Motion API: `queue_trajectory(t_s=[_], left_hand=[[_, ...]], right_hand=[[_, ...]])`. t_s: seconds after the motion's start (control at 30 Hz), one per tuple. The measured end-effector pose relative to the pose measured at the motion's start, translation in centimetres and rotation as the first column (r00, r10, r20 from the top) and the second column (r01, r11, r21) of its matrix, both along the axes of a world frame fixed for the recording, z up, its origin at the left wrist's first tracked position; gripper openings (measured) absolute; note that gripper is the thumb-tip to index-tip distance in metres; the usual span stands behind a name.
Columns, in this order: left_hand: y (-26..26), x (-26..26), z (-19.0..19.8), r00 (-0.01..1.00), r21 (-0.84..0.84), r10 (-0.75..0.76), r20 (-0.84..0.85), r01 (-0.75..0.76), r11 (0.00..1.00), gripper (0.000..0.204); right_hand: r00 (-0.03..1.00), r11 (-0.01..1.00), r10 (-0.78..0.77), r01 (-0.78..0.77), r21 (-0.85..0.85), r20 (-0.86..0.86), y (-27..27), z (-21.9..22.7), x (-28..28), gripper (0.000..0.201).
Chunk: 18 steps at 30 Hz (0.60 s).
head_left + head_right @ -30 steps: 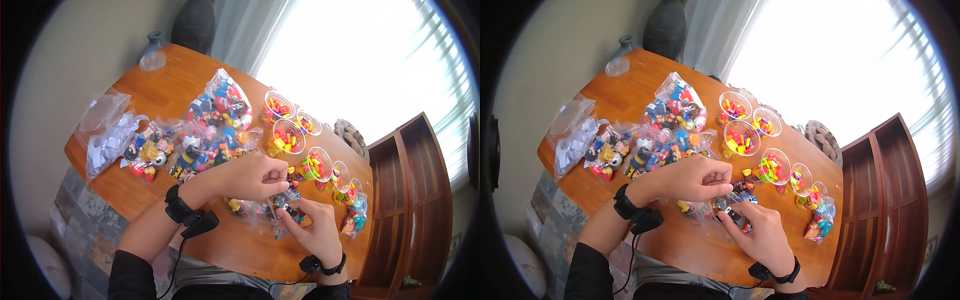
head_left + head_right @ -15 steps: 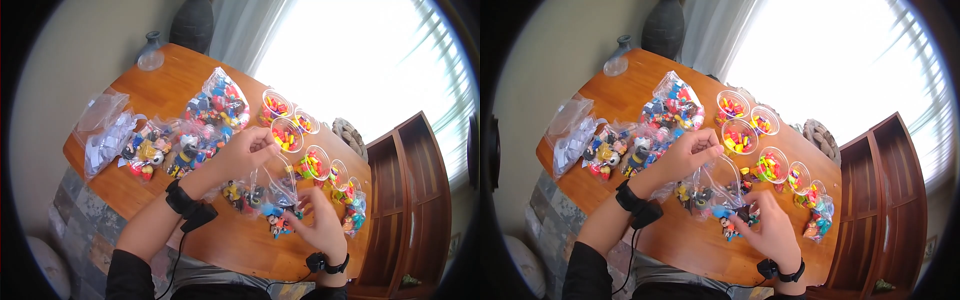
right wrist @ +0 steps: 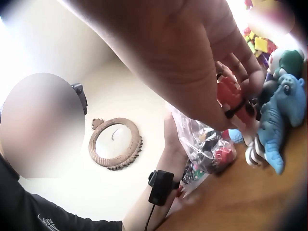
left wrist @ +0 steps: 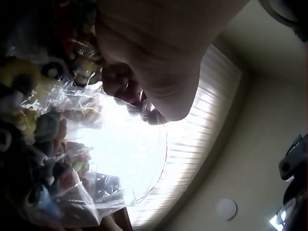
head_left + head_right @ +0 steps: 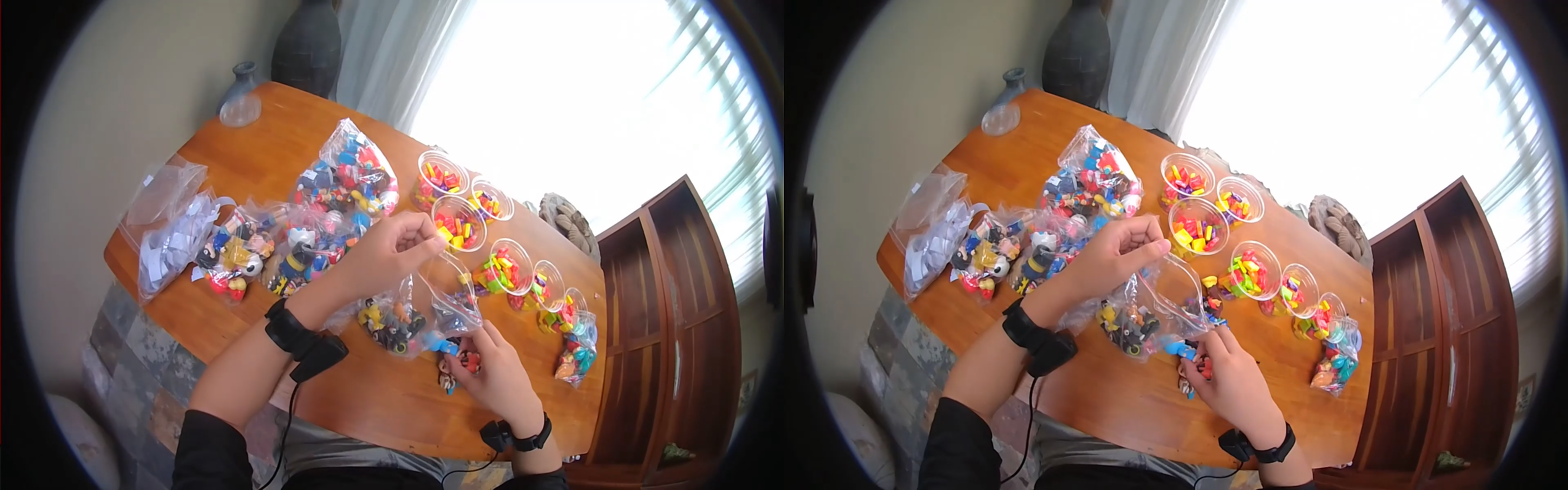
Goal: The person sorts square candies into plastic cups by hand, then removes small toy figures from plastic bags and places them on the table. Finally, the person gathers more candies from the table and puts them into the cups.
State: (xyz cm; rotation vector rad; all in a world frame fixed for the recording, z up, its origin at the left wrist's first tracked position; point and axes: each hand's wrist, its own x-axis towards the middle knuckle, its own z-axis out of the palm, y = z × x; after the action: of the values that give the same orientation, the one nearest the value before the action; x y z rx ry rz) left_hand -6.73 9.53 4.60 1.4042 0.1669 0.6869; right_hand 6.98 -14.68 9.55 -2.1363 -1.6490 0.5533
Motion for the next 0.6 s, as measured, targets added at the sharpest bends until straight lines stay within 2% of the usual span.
queue_trajectory(t_s=[0.23, 0.3, 0.43, 0.5, 0.53, 0.57, 0.6], left_hand=[[-0.1, -0.1, -0.1, 1.0, 0.003, 0.002, -0.001, -0.002, 1.0, 0.019], [0.0, 0.0, -0.2, 1.0, 0.015, 0.01, -0.001, -0.01, 1.0, 0.019], [0.1, 0.1, -0.5, 1.0, 0.025, -0.001, 0.017, 0.001, 1.0, 0.018], [0.2, 0.1, -0.6, 0.999, 0.044, 0.003, 0.037, -0.005, 0.999, 0.018], [0.2, 0.1, -0.5, 0.998, 0.06, 0.0, 0.056, -0.003, 0.998, 0.018], [0.1, 0.1, -0.5, 0.998, 0.062, -0.001, 0.056, -0.003, 0.998, 0.018], [0.1, 0.0, -0.4, 1.0, 0.1, 0.0, 0.029, -0.003, 0.995, 0.019]], right_hand=[[0.993, 0.99, 0.117, -0.118, 0.073, 0.021, 0.0, 0.3, 0.7, 0.03], [0.998, 0.998, 0.032, -0.03, 0.048, -0.046, 0.1, 0.3, 0.3, 0.025], [0.999, 0.993, 0.033, -0.029, 0.117, -0.029, -0.2, 1.5, 0.9, 0.026], [0.994, 0.965, -0.113, 0.107, 0.238, 0.01, -0.6, 3.0, 1.5, 0.025], [0.984, 0.935, -0.172, 0.176, 0.31, -0.04, -0.8, 3.2, 2.1, 0.027], [0.984, 0.934, -0.172, 0.176, 0.311, -0.041, -0.5, 3.4, 2.0, 0.027], [0.984, 0.832, -0.175, 0.165, 0.53, -0.031, 0.0, 3.7, 1.7, 0.028]])
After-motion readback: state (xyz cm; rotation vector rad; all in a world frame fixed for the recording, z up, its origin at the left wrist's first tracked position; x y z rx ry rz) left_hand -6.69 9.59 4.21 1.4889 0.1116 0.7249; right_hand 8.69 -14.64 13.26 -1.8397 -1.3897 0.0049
